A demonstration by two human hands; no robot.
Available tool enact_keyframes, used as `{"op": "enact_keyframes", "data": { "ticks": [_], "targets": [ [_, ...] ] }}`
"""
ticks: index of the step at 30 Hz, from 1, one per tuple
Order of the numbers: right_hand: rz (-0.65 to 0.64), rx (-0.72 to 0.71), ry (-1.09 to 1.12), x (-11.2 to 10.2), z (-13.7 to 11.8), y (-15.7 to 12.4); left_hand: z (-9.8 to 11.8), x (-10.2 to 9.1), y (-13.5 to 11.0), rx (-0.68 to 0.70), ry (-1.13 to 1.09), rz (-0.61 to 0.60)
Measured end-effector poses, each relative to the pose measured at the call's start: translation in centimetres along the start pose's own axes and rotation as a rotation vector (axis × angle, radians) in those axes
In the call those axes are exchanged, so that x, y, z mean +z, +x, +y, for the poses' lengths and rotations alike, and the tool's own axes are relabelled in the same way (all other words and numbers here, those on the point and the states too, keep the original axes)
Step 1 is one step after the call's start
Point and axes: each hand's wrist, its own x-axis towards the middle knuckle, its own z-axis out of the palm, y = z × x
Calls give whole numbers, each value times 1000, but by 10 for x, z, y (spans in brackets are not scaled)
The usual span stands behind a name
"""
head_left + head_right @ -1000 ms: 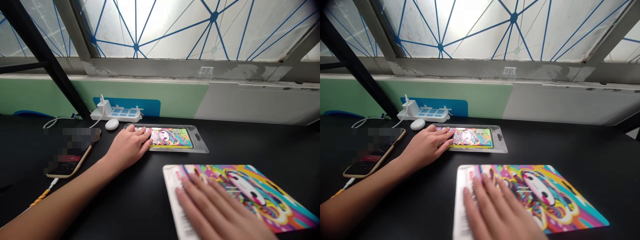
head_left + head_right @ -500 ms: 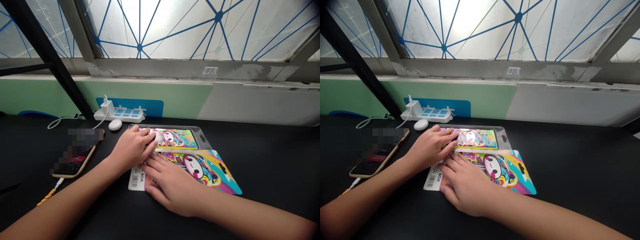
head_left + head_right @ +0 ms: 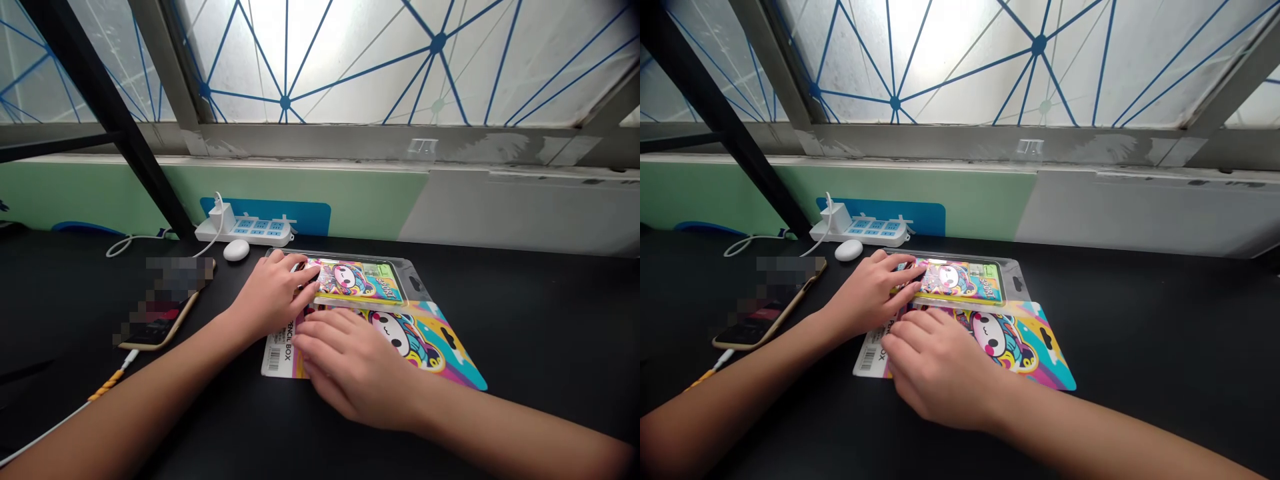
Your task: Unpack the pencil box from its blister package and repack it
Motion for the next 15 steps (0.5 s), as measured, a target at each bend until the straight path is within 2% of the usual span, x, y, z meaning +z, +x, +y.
{"op": "enact_keyframes", "data": {
  "ticks": [2,4,8,11,15],
  "targets": [
    [28,10,-92,-12,9,5,0,1,0,-7,-19,-1],
    [-8,95,-216,-27,26,10,0,2,0,-18,-31,-15],
    [-273,455,-370,-57,78,6,0,1,0,-37,-30,-62],
    [-441,588,-257,-72,111,-3,1,1,1,-44,-21,-87],
    [-513,638,-96,-77,130,-9,1,1,1,-63,-19,-112]
  ]
}}
